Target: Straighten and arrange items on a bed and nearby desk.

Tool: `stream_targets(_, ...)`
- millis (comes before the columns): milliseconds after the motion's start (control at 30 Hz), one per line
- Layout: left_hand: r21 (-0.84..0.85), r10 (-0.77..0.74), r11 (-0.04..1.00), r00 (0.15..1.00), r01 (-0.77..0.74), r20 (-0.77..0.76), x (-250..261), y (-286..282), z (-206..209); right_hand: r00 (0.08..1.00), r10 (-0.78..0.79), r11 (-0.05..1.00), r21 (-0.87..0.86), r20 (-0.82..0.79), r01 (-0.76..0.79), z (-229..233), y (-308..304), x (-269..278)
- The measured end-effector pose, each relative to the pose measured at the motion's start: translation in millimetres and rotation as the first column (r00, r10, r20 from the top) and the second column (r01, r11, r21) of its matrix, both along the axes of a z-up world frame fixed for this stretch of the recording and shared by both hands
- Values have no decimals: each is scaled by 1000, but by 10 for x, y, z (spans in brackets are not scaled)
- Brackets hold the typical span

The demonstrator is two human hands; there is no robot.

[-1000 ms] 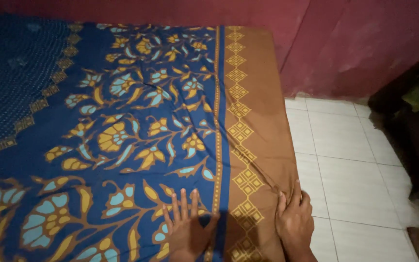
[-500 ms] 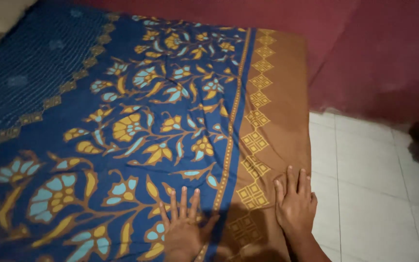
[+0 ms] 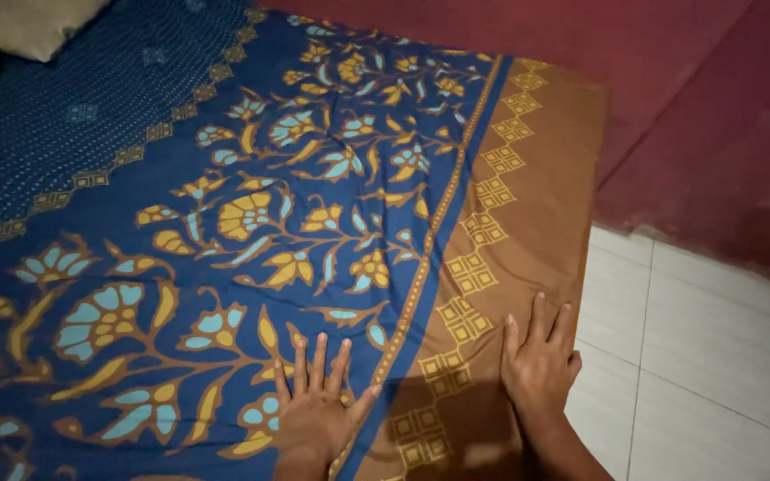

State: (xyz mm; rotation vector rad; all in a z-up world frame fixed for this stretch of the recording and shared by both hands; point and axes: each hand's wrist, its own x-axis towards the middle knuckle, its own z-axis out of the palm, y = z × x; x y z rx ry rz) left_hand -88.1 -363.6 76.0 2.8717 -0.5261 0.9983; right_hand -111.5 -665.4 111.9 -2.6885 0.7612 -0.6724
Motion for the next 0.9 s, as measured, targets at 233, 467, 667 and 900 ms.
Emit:
stream_targets(233, 29, 41, 999, 998, -39, -51, 5, -12, -42, 1000, -29, 999, 19, 9, 28, 5, -80, 138)
stream_targets(467, 44, 38, 998, 999, -39, 22, 41, -34, -59, 997, -31, 997, 75, 72, 25, 18, -128, 207)
stream_targets(667, 26, 35, 999, 995, -33, -89, 75, -32, -141, 997, -70, 997, -12, 43, 71, -198, -246, 323)
stream_targets(900, -39, 3, 999, 995, -7, -104, 212, -53, -216, 991, -129, 991, -43, -21, 128, -302, -275, 402)
